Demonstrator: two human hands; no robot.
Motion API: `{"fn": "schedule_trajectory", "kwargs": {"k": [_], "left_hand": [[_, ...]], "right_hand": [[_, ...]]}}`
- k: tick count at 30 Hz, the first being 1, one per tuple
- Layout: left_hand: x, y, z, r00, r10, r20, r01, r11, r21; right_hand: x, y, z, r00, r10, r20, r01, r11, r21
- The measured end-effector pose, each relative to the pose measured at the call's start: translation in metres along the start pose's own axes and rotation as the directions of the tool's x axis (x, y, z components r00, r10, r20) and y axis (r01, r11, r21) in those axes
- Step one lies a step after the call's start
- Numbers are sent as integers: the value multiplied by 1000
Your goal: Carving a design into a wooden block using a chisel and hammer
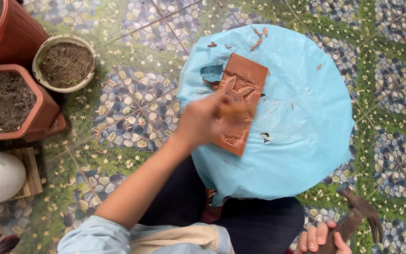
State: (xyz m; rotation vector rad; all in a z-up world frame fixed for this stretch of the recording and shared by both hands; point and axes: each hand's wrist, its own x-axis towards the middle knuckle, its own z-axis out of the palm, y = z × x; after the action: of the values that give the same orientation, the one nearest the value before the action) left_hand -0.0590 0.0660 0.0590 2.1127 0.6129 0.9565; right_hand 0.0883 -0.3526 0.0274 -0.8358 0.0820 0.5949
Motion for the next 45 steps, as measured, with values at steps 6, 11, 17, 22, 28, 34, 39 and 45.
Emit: {"fn": "schedule_trajectory", "kwargs": {"k": [6,11,17,22,28,34,39,45], "left_hand": [[2,-23,-39,676,-647,352,458,743,487],[-12,-61,-17,785,-535,313,483,844,232],[5,-31,-25,768,-561,309,466,820,331],[7,-36,-14,709,-604,363,429,779,457],[31,-40,0,814,-562,149,513,815,271],[40,-43,33,802,-561,205,507,821,263],[33,-44,64,857,-384,342,366,923,120],[32,-32,66,800,-379,465,351,924,149]], "right_hand": [[54,4,-198,750,-73,657,-138,955,264],[18,92,-218,978,-43,-202,68,991,117],[18,111,-184,946,-95,-310,109,994,30],[14,107,-146,907,-124,-403,123,992,-29],[20,114,-173,911,-95,-401,140,987,84],[10,107,-137,916,-96,-390,120,992,39],[11,104,-122,920,-128,-370,127,991,-27],[21,101,-127,886,-130,-445,127,991,-35]]}}
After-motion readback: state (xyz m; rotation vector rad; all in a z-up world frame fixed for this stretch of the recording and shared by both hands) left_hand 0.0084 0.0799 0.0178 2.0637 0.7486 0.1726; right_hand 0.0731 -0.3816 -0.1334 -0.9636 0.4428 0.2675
